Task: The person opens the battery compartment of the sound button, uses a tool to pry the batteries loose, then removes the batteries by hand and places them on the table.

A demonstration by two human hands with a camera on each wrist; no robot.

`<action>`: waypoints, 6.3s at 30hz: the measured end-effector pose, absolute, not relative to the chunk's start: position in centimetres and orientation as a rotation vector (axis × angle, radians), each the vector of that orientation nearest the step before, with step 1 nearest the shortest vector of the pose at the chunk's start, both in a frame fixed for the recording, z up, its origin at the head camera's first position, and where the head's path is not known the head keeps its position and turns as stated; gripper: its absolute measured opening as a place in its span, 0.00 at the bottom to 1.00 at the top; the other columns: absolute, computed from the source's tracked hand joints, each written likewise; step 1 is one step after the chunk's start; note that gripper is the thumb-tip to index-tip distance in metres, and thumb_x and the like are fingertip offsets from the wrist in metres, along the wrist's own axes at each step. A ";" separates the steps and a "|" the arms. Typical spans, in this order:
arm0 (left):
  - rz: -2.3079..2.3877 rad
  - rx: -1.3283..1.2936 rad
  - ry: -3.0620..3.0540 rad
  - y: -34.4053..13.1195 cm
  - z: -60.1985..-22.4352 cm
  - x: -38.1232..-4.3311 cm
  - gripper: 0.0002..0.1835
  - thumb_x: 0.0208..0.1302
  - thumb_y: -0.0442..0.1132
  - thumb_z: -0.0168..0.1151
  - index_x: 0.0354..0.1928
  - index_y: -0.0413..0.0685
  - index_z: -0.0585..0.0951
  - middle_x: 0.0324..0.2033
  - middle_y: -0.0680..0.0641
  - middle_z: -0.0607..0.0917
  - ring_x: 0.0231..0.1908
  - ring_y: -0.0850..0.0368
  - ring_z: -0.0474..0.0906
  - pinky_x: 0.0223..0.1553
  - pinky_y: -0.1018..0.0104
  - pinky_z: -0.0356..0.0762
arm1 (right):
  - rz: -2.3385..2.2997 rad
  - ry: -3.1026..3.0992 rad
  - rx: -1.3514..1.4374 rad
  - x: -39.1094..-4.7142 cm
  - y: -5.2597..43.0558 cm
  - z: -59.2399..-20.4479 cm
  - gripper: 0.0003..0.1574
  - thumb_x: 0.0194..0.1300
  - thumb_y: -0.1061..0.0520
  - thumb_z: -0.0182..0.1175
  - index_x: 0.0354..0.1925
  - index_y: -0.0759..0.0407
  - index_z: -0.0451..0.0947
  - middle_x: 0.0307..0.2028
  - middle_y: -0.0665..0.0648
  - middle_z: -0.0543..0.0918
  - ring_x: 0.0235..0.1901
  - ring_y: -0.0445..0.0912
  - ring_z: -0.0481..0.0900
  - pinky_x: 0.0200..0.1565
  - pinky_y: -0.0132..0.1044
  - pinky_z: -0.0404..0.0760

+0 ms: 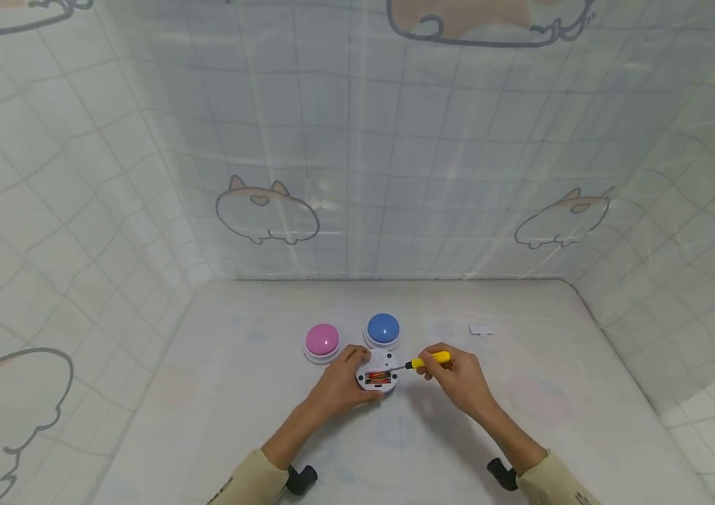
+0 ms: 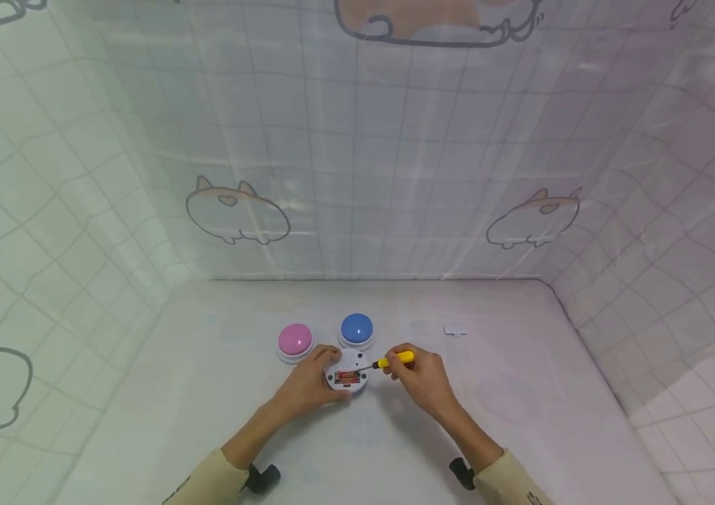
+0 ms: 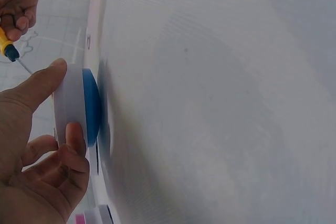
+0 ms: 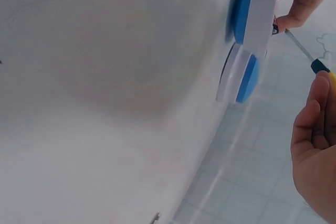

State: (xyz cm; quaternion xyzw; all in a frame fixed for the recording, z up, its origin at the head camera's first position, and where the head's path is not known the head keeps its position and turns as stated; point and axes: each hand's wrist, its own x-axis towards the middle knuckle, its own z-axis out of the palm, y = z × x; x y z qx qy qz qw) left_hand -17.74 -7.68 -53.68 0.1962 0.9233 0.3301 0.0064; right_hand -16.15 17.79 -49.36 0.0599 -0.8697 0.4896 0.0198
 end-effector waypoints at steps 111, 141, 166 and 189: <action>0.971 0.681 2.911 -7.1 -53.7 -18.4 0.41 0.47 0.55 0.81 0.60 0.44 0.74 0.62 0.47 0.75 0.56 0.53 0.75 0.62 0.59 0.74 | 0.762 -2.828 0.583 -15.5 14.9 -48.1 0.11 0.61 0.53 0.72 0.34 0.51 0.77 0.27 0.46 0.82 0.25 0.36 0.73 0.28 0.21 0.75; 0.998 0.635 2.883 -7.3 -53.7 -18.4 0.40 0.48 0.55 0.81 0.59 0.46 0.74 0.61 0.47 0.75 0.56 0.53 0.74 0.62 0.60 0.74 | 0.964 -2.808 0.486 -15.5 15.3 -48.8 0.09 0.61 0.54 0.72 0.35 0.50 0.79 0.28 0.44 0.84 0.25 0.36 0.75 0.29 0.23 0.78; 1.010 0.624 2.876 -7.4 -54.0 -18.5 0.39 0.47 0.55 0.82 0.58 0.45 0.75 0.61 0.48 0.75 0.55 0.54 0.74 0.62 0.58 0.74 | 1.129 -2.826 0.302 -15.3 22.3 -49.0 0.13 0.63 0.54 0.70 0.47 0.49 0.82 0.34 0.47 0.82 0.26 0.43 0.69 0.24 0.30 0.69; 1.003 0.621 2.868 -7.3 -53.6 -18.4 0.39 0.47 0.54 0.82 0.58 0.44 0.75 0.61 0.48 0.75 0.55 0.55 0.75 0.62 0.58 0.74 | 1.107 -3.032 0.106 -15.9 24.2 -51.6 0.12 0.60 0.58 0.71 0.42 0.53 0.81 0.37 0.50 0.84 0.32 0.43 0.74 0.34 0.33 0.75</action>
